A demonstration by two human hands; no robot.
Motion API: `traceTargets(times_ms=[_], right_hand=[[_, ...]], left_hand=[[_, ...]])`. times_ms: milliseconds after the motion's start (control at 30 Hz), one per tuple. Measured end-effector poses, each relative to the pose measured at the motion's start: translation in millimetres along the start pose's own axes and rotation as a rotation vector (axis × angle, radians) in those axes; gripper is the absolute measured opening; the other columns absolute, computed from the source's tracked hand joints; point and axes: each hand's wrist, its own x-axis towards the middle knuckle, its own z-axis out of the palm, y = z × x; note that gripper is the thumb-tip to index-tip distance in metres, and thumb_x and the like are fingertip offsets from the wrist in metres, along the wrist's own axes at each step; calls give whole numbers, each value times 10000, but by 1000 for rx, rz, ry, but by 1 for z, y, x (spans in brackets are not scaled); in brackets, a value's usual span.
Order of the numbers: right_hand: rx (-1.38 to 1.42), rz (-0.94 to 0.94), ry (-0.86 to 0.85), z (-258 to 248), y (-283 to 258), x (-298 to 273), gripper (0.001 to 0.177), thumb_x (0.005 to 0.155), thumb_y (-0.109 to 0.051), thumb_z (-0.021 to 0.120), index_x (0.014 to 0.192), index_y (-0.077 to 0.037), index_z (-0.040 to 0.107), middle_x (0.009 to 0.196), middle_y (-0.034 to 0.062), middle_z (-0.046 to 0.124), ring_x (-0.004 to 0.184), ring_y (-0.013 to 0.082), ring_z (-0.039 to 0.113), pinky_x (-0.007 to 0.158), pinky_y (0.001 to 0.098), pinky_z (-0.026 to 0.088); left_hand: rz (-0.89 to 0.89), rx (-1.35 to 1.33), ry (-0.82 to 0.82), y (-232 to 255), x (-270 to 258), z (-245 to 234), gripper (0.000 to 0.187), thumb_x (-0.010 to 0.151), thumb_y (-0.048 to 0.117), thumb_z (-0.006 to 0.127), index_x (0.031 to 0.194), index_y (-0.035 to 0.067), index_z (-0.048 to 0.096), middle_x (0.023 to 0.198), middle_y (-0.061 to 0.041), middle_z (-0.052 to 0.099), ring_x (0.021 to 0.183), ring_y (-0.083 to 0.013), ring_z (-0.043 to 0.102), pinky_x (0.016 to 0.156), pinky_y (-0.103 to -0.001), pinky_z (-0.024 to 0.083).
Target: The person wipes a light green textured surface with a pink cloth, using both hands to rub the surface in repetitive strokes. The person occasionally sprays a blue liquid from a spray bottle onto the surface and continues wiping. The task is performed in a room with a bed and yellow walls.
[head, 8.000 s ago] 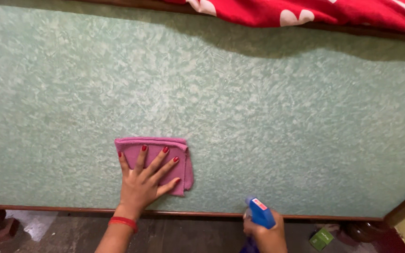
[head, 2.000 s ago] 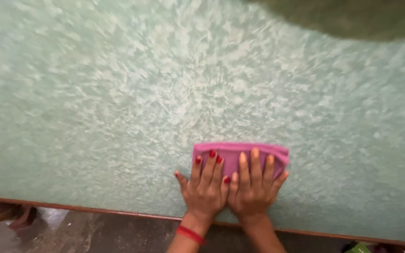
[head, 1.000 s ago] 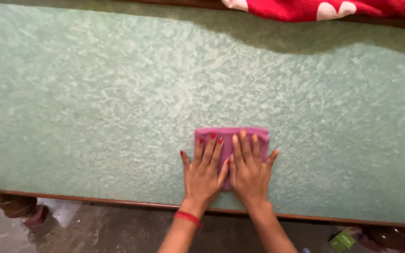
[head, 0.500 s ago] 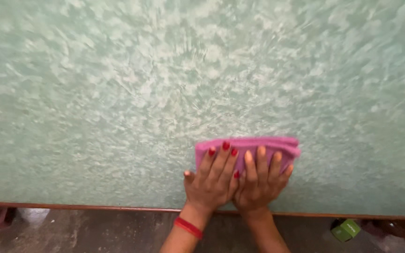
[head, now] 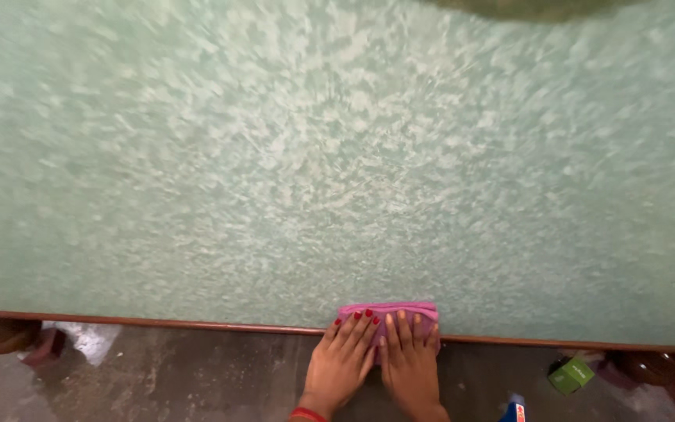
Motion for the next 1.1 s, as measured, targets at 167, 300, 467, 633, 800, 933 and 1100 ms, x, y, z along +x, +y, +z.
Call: traceTargets(times_ms=[167,300,467,633,800,933,1100], right_hand=[[6,37,23,-40,-27,43,612,929,-253,582,1490,-59,434,1581,197,355,1495,429,254,1152,733,142],[10,-44,138,-70,-42,124,640,935,-278,564,1524,-89,400,1626,161,290,1517,371,202,1178,689,18],[-46,-43,228,-107,-70,215,556,1041,-266,538,1578,-160,440,1684,73,334,1587,299,200,1248,609,-50],[-101,-55,347,-75,-70,213,500,1067,-334,540,1543,-183,508,1643,67,415,1574,304,247,1253,603,-26],[-149,-43,367,10,-60,148,484,1051,-390,497,1490,-191,543,1582,88,469,1544,348,278,1239,651,44],[-157,-96,395,68,-63,99,468,1074,-410,474,1486,-196,535,1592,74,453,1551,339,271,1239,659,61],[-129,-195,308,87,-75,62,487,1050,-412,518,1501,-228,530,1602,3,434,1545,256,264,1254,610,74]], left_hand=[[-97,-1,110,5,23,-55,539,1044,410,481,1523,163,499,1611,13,422,1485,-158,334,1212,-494,180],[-216,148,305,-13,80,-101,529,1006,414,480,1501,225,492,1624,53,383,1537,-144,235,1194,-693,-9],[-384,29,511,-39,143,-158,564,1038,353,492,1580,202,457,1692,-68,309,1594,-271,105,1146,-748,-148],[-318,104,603,-59,135,-132,552,1057,378,464,1583,214,457,1687,-64,325,1606,-283,92,1170,-719,-171],[-251,176,607,-82,87,-48,575,1044,420,413,1579,214,459,1675,-46,344,1611,-298,96,1197,-693,-160],[-198,186,593,-98,32,11,585,1036,440,403,1561,189,460,1681,-48,316,1616,-311,64,1219,-696,-111],[-261,143,473,-104,-21,49,636,1003,397,473,1564,114,381,1698,-122,210,1576,-401,43,1214,-724,38]])
